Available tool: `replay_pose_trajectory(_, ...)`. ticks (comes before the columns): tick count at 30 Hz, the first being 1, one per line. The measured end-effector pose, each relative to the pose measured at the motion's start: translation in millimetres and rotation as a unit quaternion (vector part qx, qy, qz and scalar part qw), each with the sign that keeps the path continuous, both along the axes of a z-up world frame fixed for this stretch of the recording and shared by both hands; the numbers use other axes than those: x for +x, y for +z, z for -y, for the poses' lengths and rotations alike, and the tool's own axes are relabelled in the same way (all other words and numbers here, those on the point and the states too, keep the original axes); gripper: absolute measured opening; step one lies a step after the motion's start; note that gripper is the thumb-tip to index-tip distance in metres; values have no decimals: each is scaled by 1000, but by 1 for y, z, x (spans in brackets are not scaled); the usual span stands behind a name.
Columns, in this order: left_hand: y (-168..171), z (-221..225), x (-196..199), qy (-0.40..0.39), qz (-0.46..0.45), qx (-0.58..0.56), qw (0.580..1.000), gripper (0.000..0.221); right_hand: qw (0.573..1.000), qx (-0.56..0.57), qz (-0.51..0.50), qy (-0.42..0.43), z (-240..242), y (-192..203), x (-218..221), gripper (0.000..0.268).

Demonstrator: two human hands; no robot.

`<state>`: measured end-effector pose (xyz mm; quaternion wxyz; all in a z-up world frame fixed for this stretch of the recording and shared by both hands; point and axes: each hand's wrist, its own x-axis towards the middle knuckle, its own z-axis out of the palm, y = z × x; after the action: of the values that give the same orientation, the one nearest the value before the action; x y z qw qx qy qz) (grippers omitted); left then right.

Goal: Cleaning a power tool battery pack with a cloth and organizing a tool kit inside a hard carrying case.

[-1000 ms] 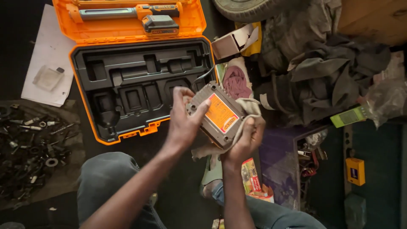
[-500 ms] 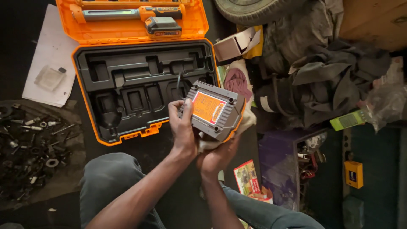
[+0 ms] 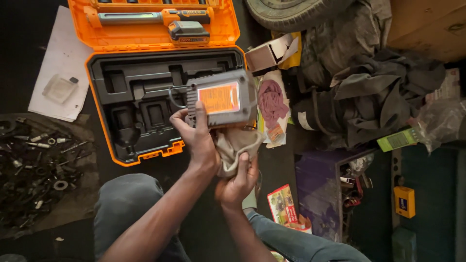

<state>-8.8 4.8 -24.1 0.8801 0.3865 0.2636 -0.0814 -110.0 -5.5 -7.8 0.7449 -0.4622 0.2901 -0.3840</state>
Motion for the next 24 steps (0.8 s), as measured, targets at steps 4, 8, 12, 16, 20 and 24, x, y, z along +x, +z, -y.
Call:
replay_pose_trajectory(4,16,0,7,10,-38,-60,997,54,995,-81,15,-53,11,0,0,31)
replay_pose_trajectory(8,2,6,-8,-61,-68,-16,996,49,958,-279,-56,-35,48,-51,-20,19)
replay_pose_trajectory(12,-64,17,-25,-107,-74,-44,991,41,852,-477,-176,123,42,-34,-9,24)
replay_pose_trajectory(16,-82,16,-31,-42,-131,-323,936,49,794,-548,-237,110,44,-56,-33,29)
replay_pose_trajectory(20,-5,2,-4,-46,-46,-170,983,32,940,-313,-129,37,51,-4,-13,40)
replay_pose_trajectory(24,41,-14,6,-104,-52,-229,966,27,999,-30,20,-33,53,58,8,52)
